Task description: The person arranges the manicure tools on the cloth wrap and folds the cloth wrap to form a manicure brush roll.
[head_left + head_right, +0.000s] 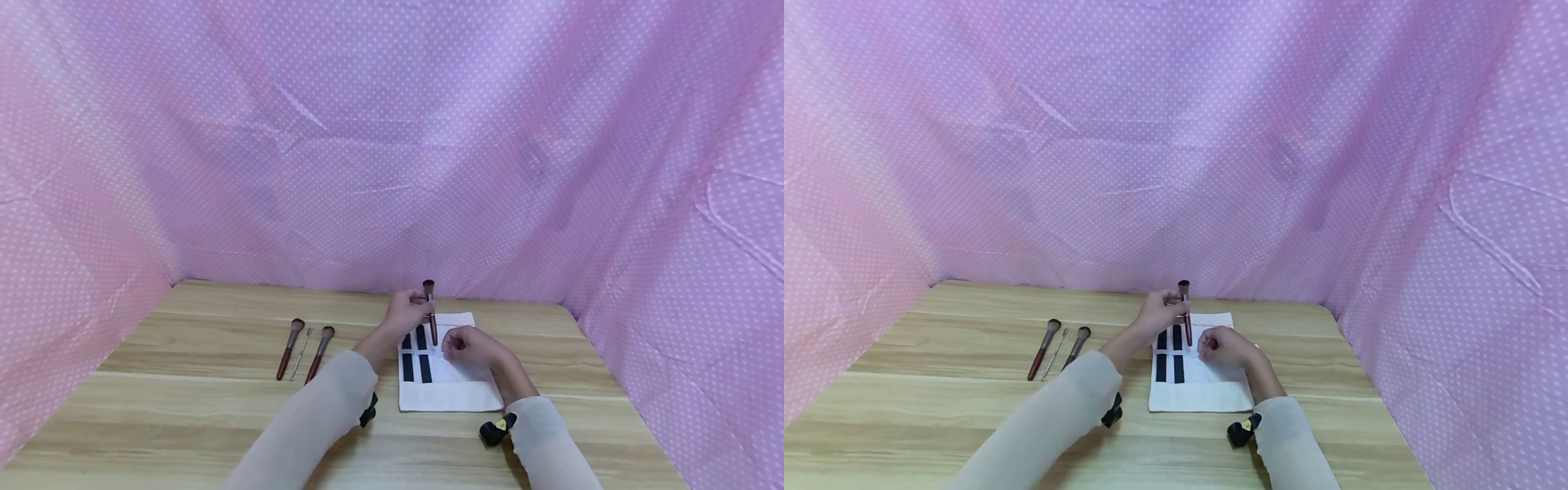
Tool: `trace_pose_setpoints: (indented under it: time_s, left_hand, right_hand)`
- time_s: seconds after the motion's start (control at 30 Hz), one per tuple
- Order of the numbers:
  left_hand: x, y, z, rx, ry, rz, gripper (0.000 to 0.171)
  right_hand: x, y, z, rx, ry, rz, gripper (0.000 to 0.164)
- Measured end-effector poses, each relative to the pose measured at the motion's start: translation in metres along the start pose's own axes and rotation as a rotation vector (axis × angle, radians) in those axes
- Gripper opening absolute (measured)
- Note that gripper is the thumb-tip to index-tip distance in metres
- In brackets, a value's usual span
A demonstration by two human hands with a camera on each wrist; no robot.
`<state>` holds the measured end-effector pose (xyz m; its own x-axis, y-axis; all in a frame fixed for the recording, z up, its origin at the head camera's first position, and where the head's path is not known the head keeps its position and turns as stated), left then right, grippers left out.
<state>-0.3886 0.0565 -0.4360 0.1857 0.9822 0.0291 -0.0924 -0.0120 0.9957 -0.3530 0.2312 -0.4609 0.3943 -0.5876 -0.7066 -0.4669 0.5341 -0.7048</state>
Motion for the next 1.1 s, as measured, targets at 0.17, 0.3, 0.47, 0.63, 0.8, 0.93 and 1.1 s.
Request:
trace_pose_setpoints:
  time_s: [0.17,0.3,0.47,0.63,0.8,0.93,1.1]
  left_hand:
    - [0.01,-0.007,-0.003,-0.025,0.057,0.027,0.02]
    - [0.013,-0.012,-0.005,-0.045,0.076,-0.025,0.018]
    - [0.014,-0.017,-0.007,-0.063,0.08,-0.058,0.021]
    - [0.016,-0.021,-0.011,-0.045,0.085,-0.109,0.028]
    - [0.017,-0.024,-0.014,-0.029,0.084,-0.192,0.047]
    - [0.017,-0.024,-0.015,-0.002,0.073,-0.24,0.065]
    - [0.017,-0.024,-0.016,0.025,0.047,-0.278,0.064]
  right_hand:
    - [0.0,0.001,0.001,-0.04,-0.002,0.012,0.02]
    - [0.001,0.003,0.001,-0.034,-0.005,0.009,0.021]
    - [0.001,0.004,0.001,-0.015,-0.015,0.0,0.023]
    - [0.001,0.004,0.0,-0.043,-0.013,0.007,0.023]
    - [0.0,0.004,-0.001,-0.056,-0.011,0.005,0.023]
    - [-0.001,0.006,-0.001,-0.071,-0.012,-0.002,0.023]
    - [-0.001,0.008,-0.003,-0.095,-0.012,-0.015,0.024]
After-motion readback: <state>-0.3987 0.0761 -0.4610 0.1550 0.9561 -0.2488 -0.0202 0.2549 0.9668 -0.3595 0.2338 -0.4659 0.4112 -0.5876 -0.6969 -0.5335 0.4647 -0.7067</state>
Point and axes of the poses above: each hand's wrist, its own z-axis away from the middle knuckle, its own x-axis out of the palm, y = z × x, the point moved 4 cm from there along -z, towards the middle knuckle, and after that the axes turned 6 degrees about -x, right-handed, at the moved point
